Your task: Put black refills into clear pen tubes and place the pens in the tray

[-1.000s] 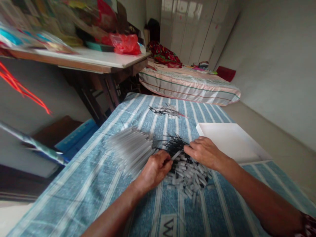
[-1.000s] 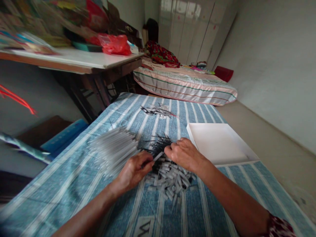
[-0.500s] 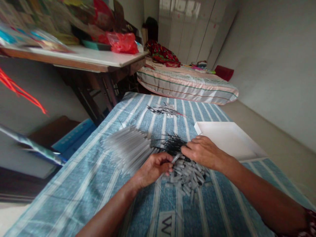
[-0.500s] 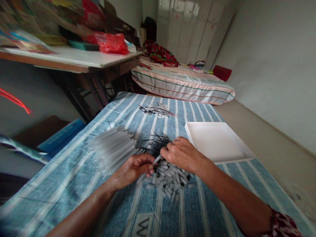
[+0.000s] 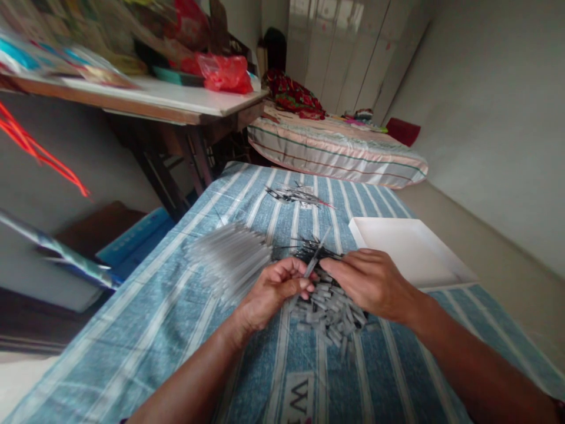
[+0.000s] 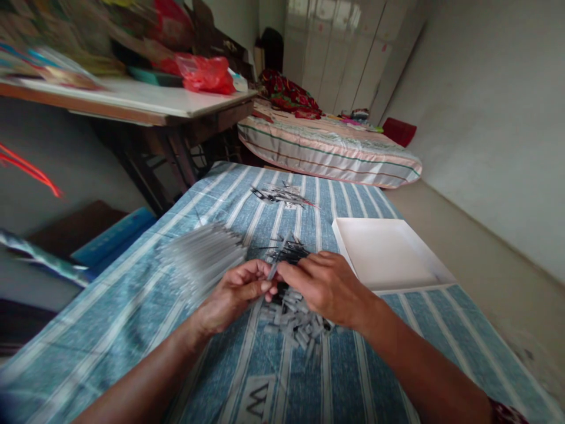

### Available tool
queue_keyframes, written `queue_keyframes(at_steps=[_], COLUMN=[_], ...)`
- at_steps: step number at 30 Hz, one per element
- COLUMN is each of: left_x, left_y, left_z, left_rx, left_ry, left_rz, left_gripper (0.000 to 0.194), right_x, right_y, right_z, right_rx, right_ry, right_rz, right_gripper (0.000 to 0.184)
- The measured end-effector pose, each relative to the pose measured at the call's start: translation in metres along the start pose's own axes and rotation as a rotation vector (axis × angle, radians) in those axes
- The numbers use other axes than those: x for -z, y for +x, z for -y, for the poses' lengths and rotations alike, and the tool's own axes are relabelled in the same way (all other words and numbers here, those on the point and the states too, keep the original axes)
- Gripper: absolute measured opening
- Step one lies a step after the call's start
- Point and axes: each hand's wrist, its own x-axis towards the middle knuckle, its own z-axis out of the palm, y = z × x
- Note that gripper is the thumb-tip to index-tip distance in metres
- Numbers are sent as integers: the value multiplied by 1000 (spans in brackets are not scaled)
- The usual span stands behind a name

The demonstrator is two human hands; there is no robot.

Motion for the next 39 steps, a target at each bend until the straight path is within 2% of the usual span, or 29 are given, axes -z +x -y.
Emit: queue_keyframes(at_steps=[2, 7, 11, 20, 23, 25, 29, 32, 35, 39], left_x=[-1, -4, -1, 2, 2, 3, 5, 5, 5, 2], left_y=[0, 0, 1, 1, 1, 1, 2, 2, 1, -1], left_z=[-1, -2, 1, 1, 1, 2, 4, 5, 4, 2], left_rx=[-39, -70, -48, 3, 0, 0, 10, 43, 84, 116], left_ry=[-71, -139, -120, -70, -61, -47, -12, 23, 78, 147], left_rz=[-24, -48, -49, -55, -59, -54, -45, -49, -44, -42], left_gripper=[17, 15, 15, 18, 18, 18, 18, 18, 19, 21], right_x=[-8, -33, -47, -58, -60, -63, -69, -70, -69, -68], right_y=[-6, -4, 5, 13, 10, 6, -5, -12, -16, -16], right_z=[0, 14, 29, 33, 29, 22, 4, -6, -11, -9], right_rx=[-82, -165, -181, -184, -200, -267, -508, -621, -646, -624], right_ry=[96, 165, 136, 139, 224, 359, 783, 1128, 1330, 1422], right_rz=[15, 347, 513, 604, 556, 467, 255, 109, -53, -155], right_gripper=[25, 19, 17, 20, 19, 17, 13, 9, 11, 15])
